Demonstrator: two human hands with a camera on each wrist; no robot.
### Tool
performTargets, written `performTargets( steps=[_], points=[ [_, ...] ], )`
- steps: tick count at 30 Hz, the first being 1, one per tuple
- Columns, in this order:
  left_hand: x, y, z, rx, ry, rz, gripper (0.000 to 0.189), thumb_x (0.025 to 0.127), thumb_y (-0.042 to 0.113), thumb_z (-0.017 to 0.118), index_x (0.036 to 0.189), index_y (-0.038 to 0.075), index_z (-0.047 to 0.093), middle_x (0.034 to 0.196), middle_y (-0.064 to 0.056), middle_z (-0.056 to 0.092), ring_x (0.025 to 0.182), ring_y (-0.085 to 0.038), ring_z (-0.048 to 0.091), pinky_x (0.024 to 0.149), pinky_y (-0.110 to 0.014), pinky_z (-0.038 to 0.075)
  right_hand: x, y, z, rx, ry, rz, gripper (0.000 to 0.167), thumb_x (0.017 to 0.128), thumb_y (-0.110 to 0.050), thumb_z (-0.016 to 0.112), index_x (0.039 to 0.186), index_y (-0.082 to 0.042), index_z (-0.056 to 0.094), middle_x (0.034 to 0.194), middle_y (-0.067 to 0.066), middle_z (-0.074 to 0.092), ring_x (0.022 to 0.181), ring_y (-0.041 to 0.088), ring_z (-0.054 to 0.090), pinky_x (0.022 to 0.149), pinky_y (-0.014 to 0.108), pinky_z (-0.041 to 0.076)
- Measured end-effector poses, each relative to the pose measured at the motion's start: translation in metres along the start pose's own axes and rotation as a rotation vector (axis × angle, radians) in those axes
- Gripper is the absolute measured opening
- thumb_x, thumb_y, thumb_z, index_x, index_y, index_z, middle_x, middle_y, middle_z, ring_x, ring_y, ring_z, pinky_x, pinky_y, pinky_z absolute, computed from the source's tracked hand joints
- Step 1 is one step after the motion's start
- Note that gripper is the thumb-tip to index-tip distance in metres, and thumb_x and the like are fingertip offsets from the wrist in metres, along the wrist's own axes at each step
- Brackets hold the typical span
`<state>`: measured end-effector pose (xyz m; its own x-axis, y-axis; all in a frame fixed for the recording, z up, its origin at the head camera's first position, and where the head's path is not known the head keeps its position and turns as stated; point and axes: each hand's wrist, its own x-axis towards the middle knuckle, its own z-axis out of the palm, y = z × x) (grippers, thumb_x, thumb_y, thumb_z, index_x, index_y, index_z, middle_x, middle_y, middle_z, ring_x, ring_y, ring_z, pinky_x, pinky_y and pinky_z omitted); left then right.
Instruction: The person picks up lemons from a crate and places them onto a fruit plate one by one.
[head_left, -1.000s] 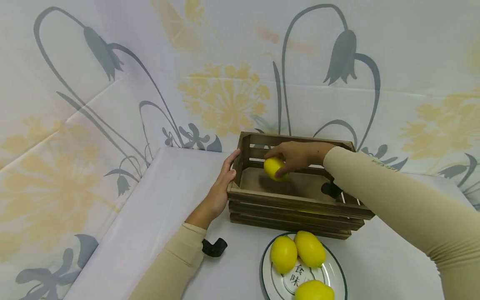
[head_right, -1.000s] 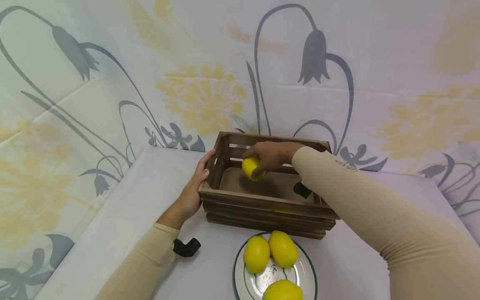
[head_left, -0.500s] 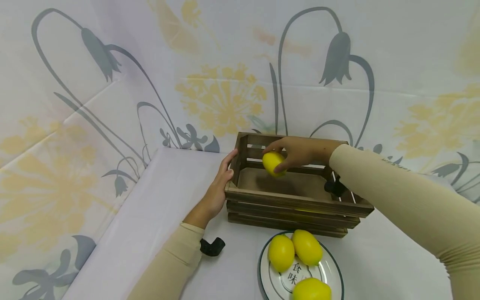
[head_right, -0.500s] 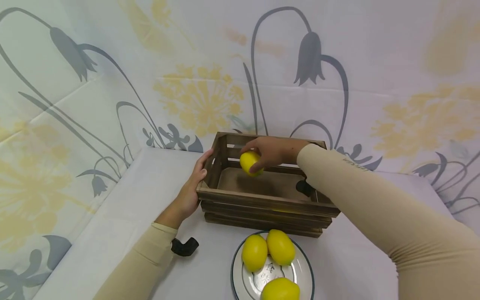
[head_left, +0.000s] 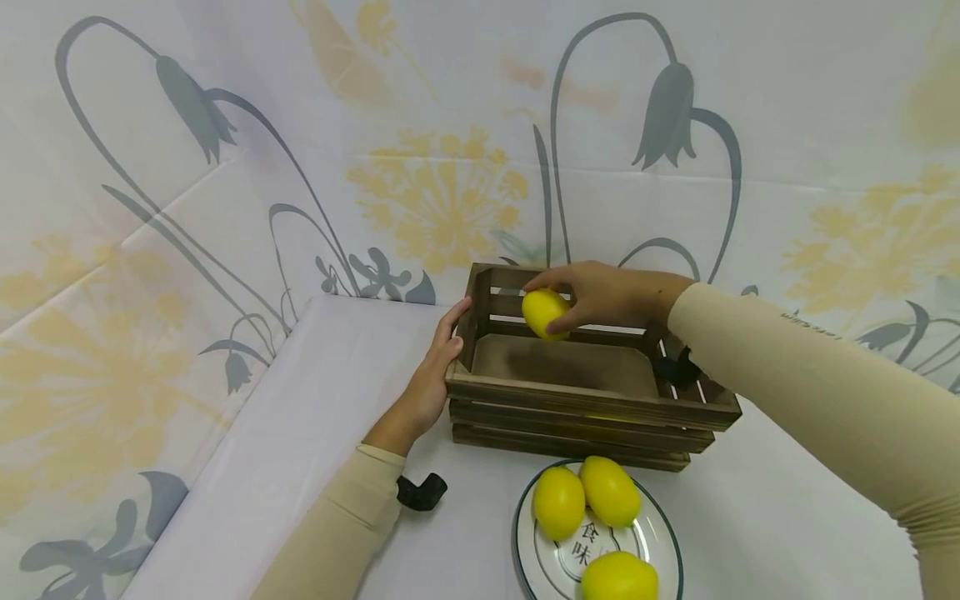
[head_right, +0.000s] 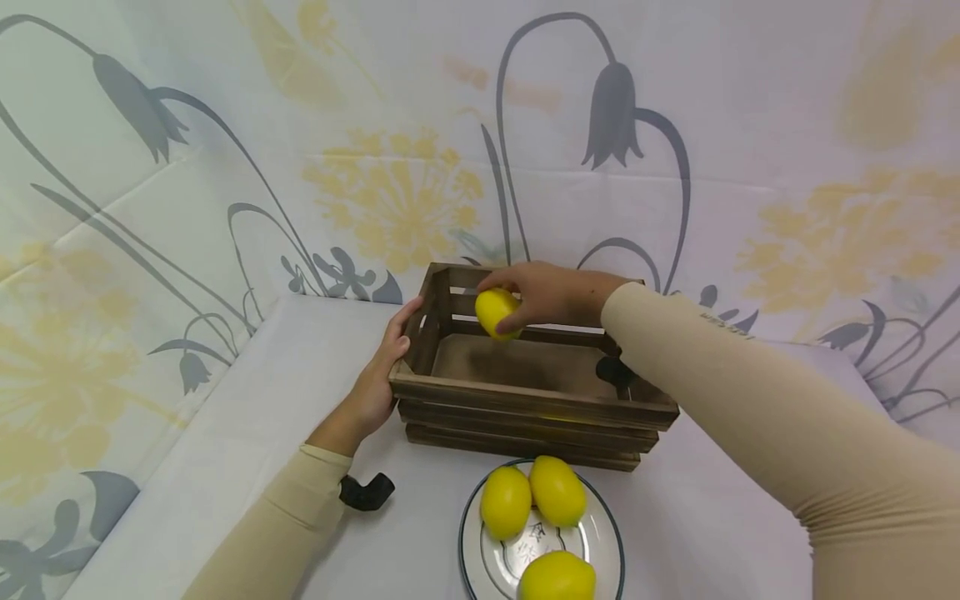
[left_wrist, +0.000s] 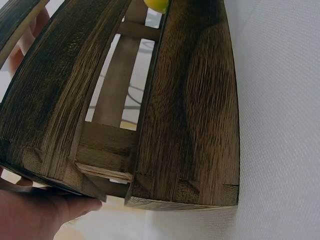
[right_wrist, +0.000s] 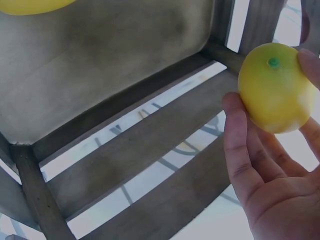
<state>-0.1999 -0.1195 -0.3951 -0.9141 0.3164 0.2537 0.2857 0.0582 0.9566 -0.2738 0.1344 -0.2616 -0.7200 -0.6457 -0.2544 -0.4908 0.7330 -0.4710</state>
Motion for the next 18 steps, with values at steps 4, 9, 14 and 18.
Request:
performTargets(
  steps=[4,9,14,18],
  points=[
    [0.0,0.0,0.0,-0.002,-0.003,-0.002,0.052,0.107,0.037,0.021,0.159,0.032,0.017,0.167,0.009,0.008,0.155,-0.016,-0.001,0.123,-0.056,0.0,-0.003,-0.002,0.0,-0.012,0.011,0.002,0.062,0.089,-0.026,0.072,0.147,-0.02,0.05,0.146,0.007,0.052,0.119,0.025,0.055,0.104,0.048,0.046],
    [0.0,0.0,0.0,0.012,-0.005,-0.029,0.052,0.107,0.039,0.02,0.159,0.035,0.015,0.167,0.011,0.005,0.155,-0.017,-0.003,0.123,-0.058,0.0,-0.008,-0.006,-0.001,-0.014,0.011,0.006,0.062,0.089,-0.029,0.069,0.147,-0.022,0.049,0.143,0.007,0.055,0.117,0.025,0.057,0.102,0.048,0.047],
    [0.0,0.001,0.001,0.015,-0.002,-0.032,0.052,0.107,0.039,0.02,0.159,0.036,0.016,0.167,0.011,0.005,0.155,-0.017,-0.003,0.123,-0.058,0.0,-0.014,-0.01,-0.002,0.008,0.025,0.001,0.06,0.089,-0.027,0.067,0.147,-0.022,0.05,0.133,0.006,0.059,0.108,0.024,0.058,0.096,0.043,0.048],
    [0.0,0.002,0.001,0.016,-0.001,-0.026,0.052,0.107,0.04,0.02,0.159,0.036,0.015,0.167,0.011,0.005,0.155,-0.017,-0.003,0.123,-0.058,0.0,-0.017,-0.011,-0.002,-0.009,0.04,-0.024,0.058,0.09,-0.026,0.067,0.146,-0.021,0.051,0.132,0.007,0.06,0.105,0.023,0.057,0.092,0.04,0.049]
  ],
)
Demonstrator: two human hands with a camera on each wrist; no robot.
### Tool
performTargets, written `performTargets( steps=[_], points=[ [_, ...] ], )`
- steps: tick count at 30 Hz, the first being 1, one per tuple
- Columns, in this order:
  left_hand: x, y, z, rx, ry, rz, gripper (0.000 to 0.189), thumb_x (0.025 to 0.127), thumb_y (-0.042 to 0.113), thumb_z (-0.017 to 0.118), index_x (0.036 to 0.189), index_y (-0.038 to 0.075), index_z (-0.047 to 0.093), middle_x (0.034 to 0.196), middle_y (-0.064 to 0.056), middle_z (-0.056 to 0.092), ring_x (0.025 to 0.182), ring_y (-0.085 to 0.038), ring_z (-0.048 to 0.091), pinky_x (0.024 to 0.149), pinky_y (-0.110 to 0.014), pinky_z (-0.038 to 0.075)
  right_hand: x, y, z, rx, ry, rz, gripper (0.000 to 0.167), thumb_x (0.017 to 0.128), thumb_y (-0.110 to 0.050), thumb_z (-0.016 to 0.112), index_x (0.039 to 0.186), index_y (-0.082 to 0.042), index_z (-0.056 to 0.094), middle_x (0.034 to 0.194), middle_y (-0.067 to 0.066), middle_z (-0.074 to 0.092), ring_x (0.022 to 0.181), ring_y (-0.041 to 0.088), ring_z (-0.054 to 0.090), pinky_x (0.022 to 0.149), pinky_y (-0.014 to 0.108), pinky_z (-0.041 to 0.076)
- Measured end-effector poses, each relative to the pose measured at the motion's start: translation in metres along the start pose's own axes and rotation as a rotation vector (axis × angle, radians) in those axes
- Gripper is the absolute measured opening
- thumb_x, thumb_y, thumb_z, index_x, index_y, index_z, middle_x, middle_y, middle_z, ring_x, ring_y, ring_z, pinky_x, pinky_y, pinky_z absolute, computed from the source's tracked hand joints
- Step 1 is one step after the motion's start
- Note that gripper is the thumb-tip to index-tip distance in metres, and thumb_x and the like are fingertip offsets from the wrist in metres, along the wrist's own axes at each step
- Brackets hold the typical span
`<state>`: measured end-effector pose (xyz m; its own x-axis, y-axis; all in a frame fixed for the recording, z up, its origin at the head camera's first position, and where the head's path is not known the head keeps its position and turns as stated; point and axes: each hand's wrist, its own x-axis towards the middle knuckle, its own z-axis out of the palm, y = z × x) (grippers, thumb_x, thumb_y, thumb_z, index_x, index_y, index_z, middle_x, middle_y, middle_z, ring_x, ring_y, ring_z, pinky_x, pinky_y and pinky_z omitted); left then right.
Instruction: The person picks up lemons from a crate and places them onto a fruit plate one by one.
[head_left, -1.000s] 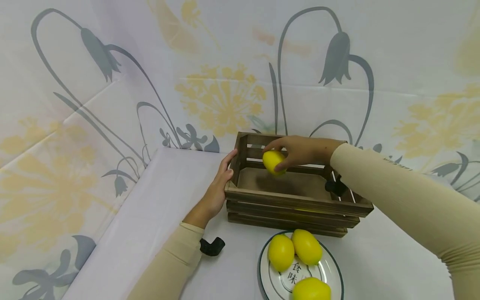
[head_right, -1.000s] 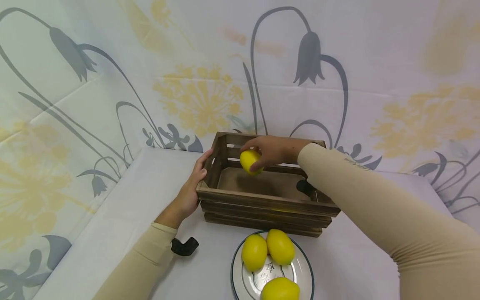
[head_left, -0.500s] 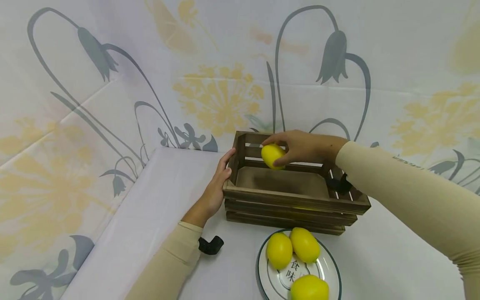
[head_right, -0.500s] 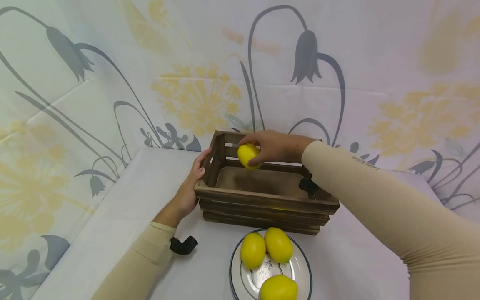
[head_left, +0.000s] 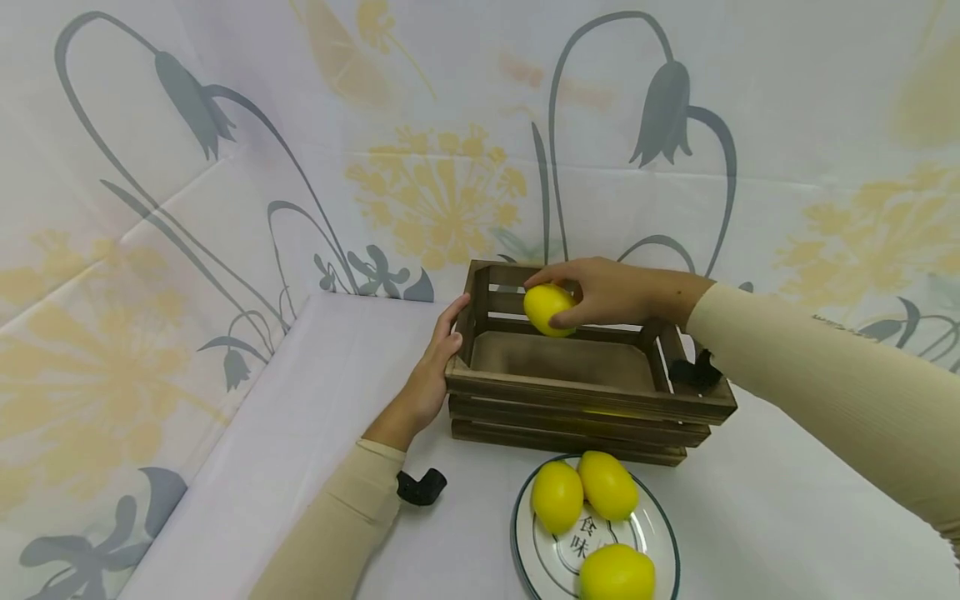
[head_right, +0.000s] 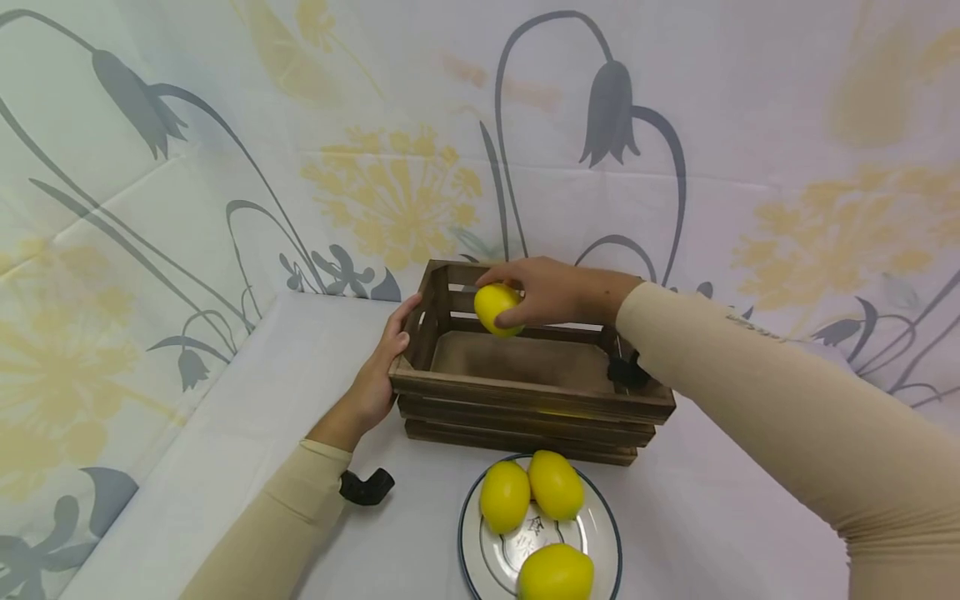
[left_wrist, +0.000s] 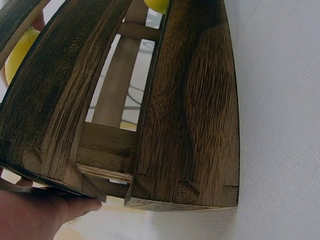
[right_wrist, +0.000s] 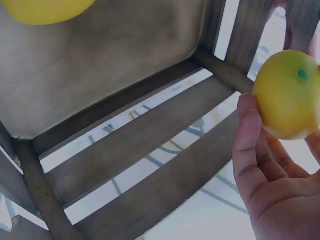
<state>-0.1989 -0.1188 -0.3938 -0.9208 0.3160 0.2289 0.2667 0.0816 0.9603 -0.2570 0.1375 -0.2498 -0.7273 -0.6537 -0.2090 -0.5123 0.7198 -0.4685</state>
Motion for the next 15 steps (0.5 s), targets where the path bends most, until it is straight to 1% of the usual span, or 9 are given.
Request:
performTargets(
  steps=[5,10,15],
  points=[
    [-0.001,0.001,-0.001,0.002,-0.003,-0.004,0.053,0.107,0.041,0.02,0.159,0.035,0.014,0.167,0.012,0.004,0.155,-0.017,-0.003,0.123,-0.058,0.0,-0.006,-0.002,0.0,-0.001,0.012,-0.007,0.058,0.09,-0.025,0.067,0.146,-0.021,0.051,0.132,0.007,0.06,0.105,0.023,0.058,0.092,0.04,0.05],
    [-0.001,0.002,-0.001,-0.001,-0.005,0.002,0.054,0.107,0.038,0.02,0.16,0.032,0.014,0.168,0.008,0.002,0.156,-0.021,-0.005,0.122,-0.061,-0.002,-0.014,-0.006,0.0,0.019,0.024,-0.005,0.057,0.091,-0.025,0.067,0.146,-0.021,0.051,0.133,0.008,0.059,0.105,0.023,0.058,0.092,0.04,0.05],
    [-0.001,0.002,-0.001,-0.004,-0.004,-0.006,0.053,0.107,0.039,0.02,0.159,0.035,0.015,0.167,0.01,0.002,0.155,-0.02,-0.005,0.121,-0.061,-0.002,-0.024,-0.007,0.001,0.03,0.021,-0.007,0.056,0.092,-0.027,0.065,0.146,-0.023,0.05,0.135,0.008,0.058,0.107,0.023,0.058,0.094,0.043,0.05]
  ],
)
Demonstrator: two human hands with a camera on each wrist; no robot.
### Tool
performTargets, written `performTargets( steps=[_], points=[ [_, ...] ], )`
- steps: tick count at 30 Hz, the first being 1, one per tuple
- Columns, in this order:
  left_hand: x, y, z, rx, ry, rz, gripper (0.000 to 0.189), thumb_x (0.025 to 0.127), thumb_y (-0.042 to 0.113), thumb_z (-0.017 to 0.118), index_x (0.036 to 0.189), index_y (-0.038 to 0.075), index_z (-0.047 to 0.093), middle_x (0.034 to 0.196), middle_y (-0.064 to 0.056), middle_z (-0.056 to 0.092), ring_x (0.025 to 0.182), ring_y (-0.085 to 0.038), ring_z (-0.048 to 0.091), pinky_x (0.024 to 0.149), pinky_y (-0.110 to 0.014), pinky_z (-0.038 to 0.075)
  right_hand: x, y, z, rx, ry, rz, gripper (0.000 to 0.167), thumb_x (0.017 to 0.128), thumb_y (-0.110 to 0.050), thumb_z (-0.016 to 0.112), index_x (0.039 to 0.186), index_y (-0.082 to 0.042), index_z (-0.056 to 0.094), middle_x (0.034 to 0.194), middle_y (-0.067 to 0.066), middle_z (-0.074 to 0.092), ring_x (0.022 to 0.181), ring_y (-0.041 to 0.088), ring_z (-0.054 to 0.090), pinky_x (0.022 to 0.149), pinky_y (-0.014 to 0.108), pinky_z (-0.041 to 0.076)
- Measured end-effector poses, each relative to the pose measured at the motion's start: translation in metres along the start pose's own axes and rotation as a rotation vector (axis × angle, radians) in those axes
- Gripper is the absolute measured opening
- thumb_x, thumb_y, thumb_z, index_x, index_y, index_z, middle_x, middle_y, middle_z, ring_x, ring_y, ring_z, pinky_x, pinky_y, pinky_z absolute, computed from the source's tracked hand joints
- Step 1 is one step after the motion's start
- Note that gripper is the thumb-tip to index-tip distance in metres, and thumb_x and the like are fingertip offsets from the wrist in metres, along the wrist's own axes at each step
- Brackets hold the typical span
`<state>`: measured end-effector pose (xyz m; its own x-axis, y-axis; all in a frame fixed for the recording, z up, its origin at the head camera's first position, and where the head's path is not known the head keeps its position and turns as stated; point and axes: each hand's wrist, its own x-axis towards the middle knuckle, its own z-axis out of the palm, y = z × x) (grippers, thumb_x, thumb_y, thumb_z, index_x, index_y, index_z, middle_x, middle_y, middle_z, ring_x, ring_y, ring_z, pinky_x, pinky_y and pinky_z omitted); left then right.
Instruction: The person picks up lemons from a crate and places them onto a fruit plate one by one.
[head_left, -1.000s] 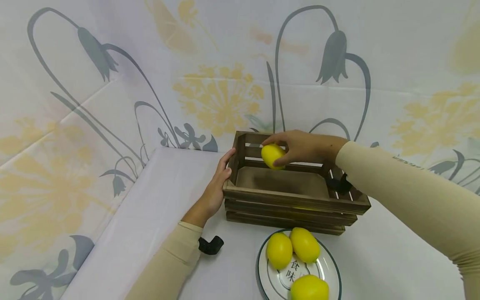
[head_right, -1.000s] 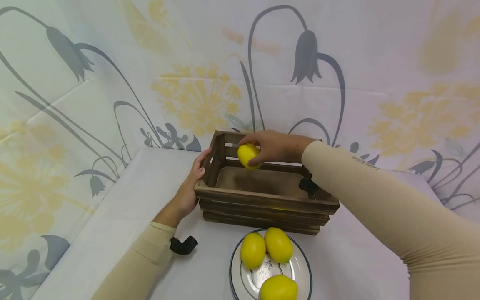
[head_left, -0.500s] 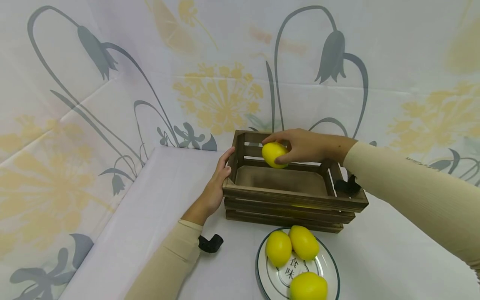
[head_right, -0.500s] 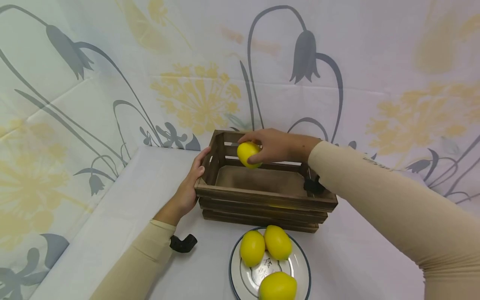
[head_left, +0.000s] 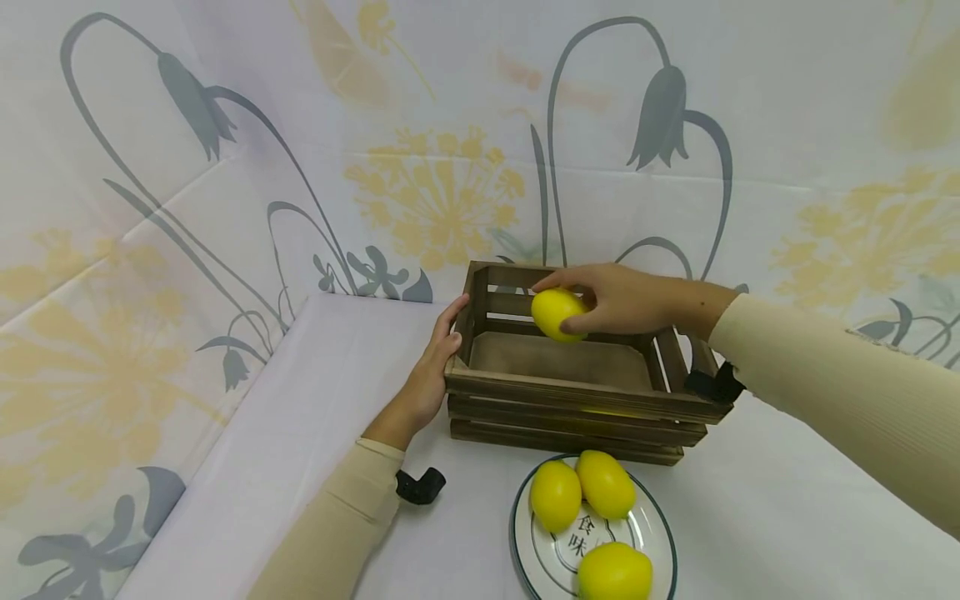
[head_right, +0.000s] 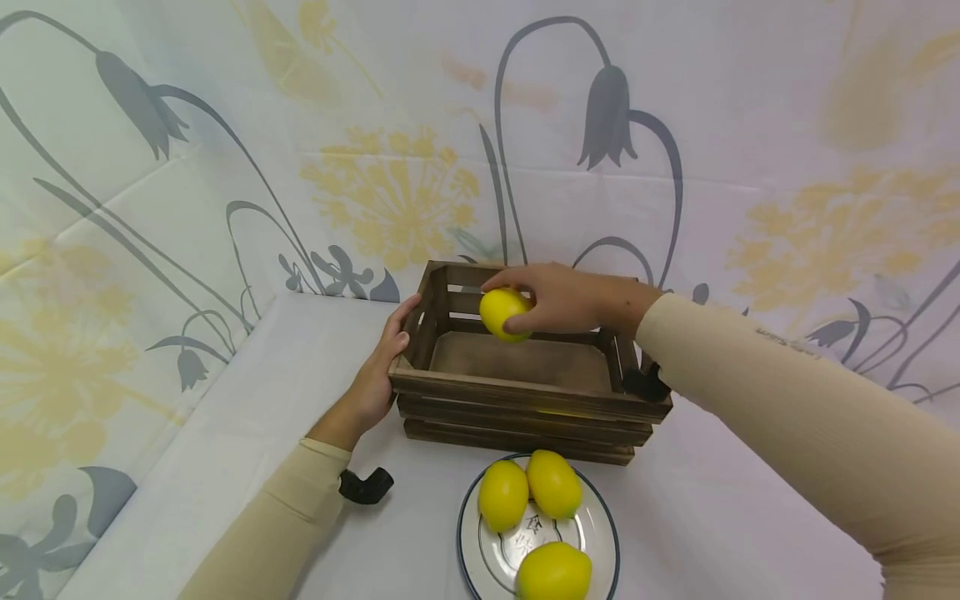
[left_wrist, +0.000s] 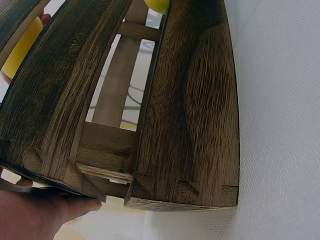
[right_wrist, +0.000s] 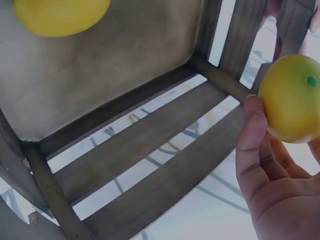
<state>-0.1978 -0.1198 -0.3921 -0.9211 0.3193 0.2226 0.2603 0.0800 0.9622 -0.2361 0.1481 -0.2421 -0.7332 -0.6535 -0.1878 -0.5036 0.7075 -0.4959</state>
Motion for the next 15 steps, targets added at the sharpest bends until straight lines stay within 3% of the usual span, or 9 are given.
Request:
performTargets(
  steps=[15],
  points=[
    [0.001,-0.001,0.001,-0.012,-0.001,0.024,0.055,0.107,0.036,0.021,0.161,0.027,0.013,0.168,0.006,0.002,0.156,-0.022,-0.006,0.121,-0.061,-0.002,-0.026,0.001,0.007,0.005,0.057,-0.052,0.054,0.093,-0.026,0.065,0.146,-0.023,0.051,0.135,0.006,0.057,0.103,0.022,0.056,0.088,0.038,0.049]
  ],
)
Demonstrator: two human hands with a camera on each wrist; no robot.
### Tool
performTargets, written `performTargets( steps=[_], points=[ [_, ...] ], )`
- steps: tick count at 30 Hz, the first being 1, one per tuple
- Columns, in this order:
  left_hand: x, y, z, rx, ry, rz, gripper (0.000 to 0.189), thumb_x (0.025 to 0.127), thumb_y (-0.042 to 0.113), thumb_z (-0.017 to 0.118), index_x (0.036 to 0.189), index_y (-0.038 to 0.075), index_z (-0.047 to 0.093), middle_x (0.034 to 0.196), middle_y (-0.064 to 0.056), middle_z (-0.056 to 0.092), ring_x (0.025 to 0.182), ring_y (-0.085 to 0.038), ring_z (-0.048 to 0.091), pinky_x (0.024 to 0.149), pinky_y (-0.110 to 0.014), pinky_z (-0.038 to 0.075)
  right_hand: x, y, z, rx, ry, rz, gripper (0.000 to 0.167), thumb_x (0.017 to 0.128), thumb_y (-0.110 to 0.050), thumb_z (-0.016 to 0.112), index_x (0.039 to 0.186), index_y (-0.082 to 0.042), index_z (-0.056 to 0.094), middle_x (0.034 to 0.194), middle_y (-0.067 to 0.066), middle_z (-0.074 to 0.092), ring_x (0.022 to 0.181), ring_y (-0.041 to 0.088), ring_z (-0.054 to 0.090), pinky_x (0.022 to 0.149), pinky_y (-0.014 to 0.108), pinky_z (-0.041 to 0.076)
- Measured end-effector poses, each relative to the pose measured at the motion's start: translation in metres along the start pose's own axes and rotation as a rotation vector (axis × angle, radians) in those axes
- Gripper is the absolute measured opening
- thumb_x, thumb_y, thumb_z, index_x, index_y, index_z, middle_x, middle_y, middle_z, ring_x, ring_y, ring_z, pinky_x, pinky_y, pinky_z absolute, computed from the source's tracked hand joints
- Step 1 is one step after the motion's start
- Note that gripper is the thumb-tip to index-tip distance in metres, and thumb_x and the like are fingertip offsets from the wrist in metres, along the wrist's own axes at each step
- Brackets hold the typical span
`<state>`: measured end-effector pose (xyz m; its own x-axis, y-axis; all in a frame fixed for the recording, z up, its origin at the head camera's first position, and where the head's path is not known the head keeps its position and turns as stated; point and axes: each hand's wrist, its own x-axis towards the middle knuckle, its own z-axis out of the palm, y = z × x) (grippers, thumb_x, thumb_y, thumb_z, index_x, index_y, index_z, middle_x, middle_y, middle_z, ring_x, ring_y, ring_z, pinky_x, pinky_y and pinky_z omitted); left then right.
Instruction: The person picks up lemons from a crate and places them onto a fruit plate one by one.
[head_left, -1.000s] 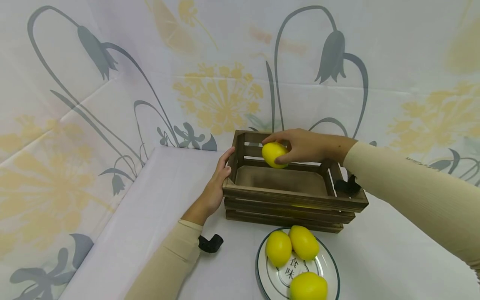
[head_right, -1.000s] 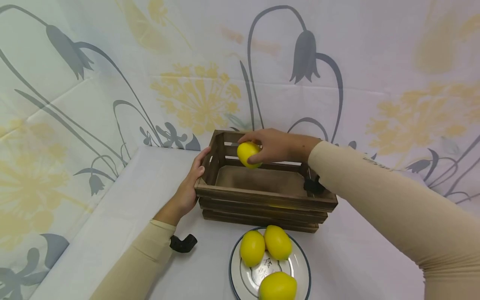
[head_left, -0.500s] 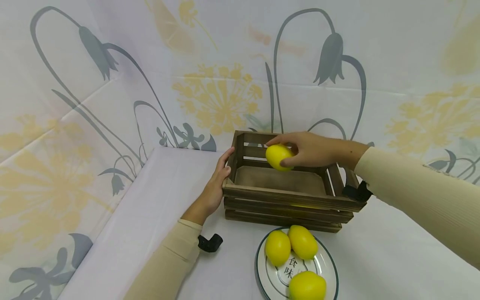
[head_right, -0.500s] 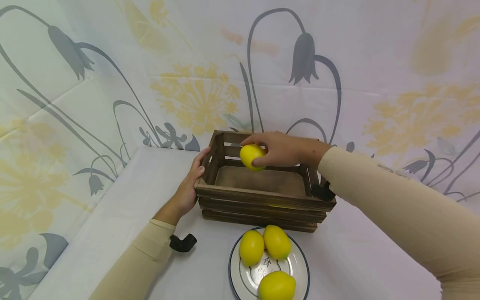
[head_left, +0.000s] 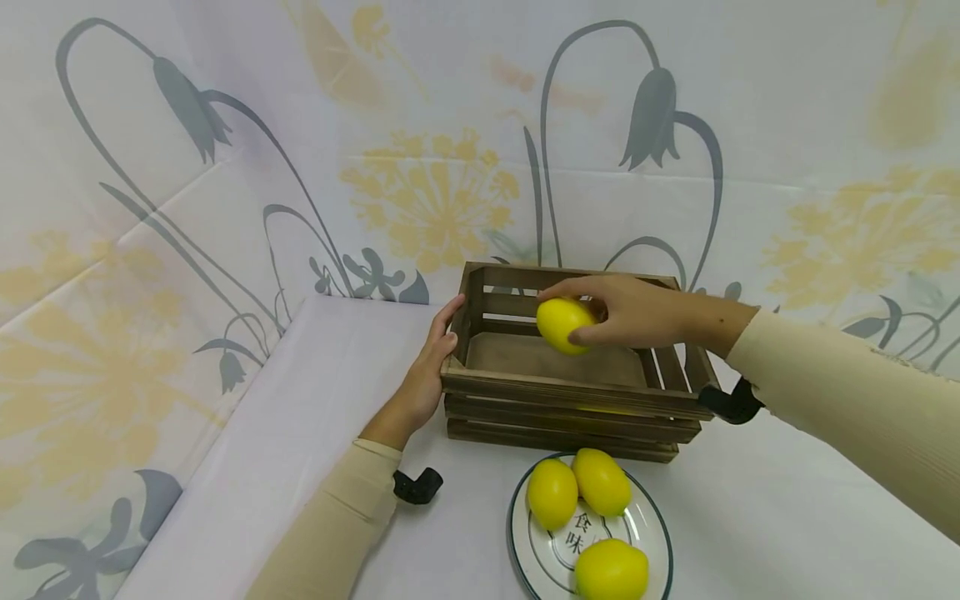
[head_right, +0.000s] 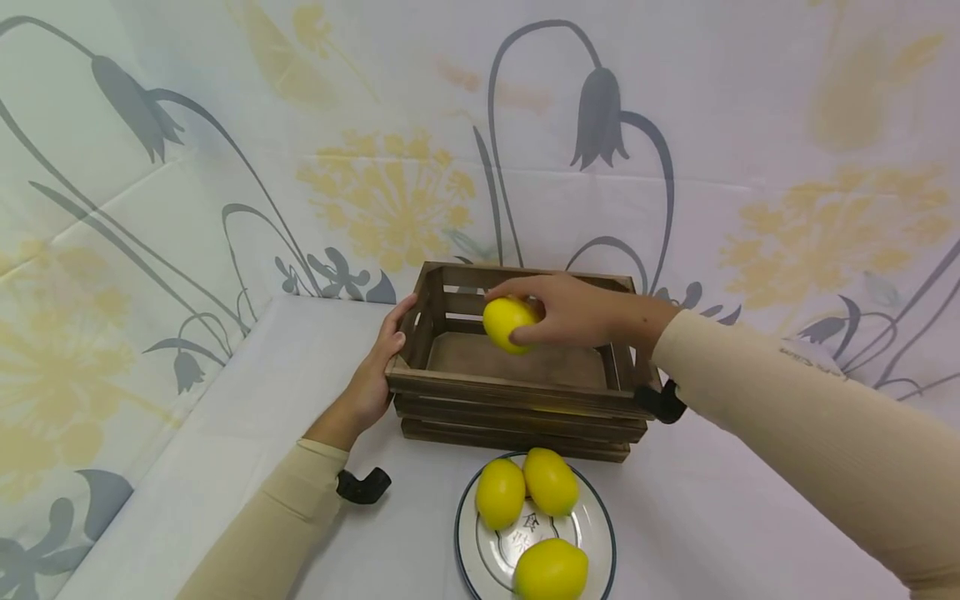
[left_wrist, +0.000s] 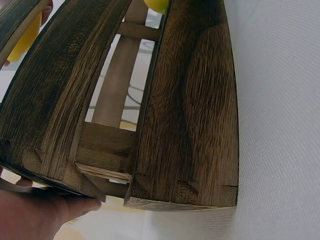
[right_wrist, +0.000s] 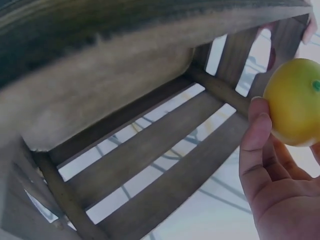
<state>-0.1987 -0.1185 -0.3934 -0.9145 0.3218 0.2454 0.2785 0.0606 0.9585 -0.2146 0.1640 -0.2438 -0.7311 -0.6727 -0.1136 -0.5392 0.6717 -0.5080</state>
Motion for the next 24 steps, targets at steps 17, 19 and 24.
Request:
performTargets(
  steps=[17,19,24],
  points=[
    [0.001,-0.001,0.0,0.002,0.005,0.0,0.054,0.106,0.039,0.021,0.16,0.033,0.014,0.167,0.01,0.004,0.155,-0.018,-0.003,0.123,-0.057,0.0,-0.033,-0.002,0.01,0.031,0.092,-0.09,0.057,0.093,-0.021,0.069,0.146,-0.019,0.049,0.123,0.003,0.059,0.091,0.022,0.056,0.077,0.031,0.052],
    [0.001,-0.001,0.0,0.004,0.006,-0.001,0.054,0.106,0.04,0.021,0.16,0.033,0.014,0.167,0.01,0.004,0.155,-0.018,-0.003,0.123,-0.058,0.0,-0.036,0.0,0.011,0.041,0.096,-0.096,0.057,0.093,-0.02,0.069,0.146,-0.019,0.049,0.124,0.003,0.06,0.09,0.022,0.057,0.076,0.028,0.053],
    [0.0,-0.001,0.0,0.01,0.003,0.0,0.055,0.106,0.041,0.021,0.16,0.032,0.014,0.168,0.009,0.003,0.155,-0.019,-0.004,0.123,-0.059,-0.001,-0.043,0.002,0.016,0.066,0.102,-0.079,0.056,0.093,-0.02,0.069,0.145,-0.023,0.049,0.114,0.003,0.061,0.088,0.021,0.057,0.073,0.029,0.052]
  ],
)
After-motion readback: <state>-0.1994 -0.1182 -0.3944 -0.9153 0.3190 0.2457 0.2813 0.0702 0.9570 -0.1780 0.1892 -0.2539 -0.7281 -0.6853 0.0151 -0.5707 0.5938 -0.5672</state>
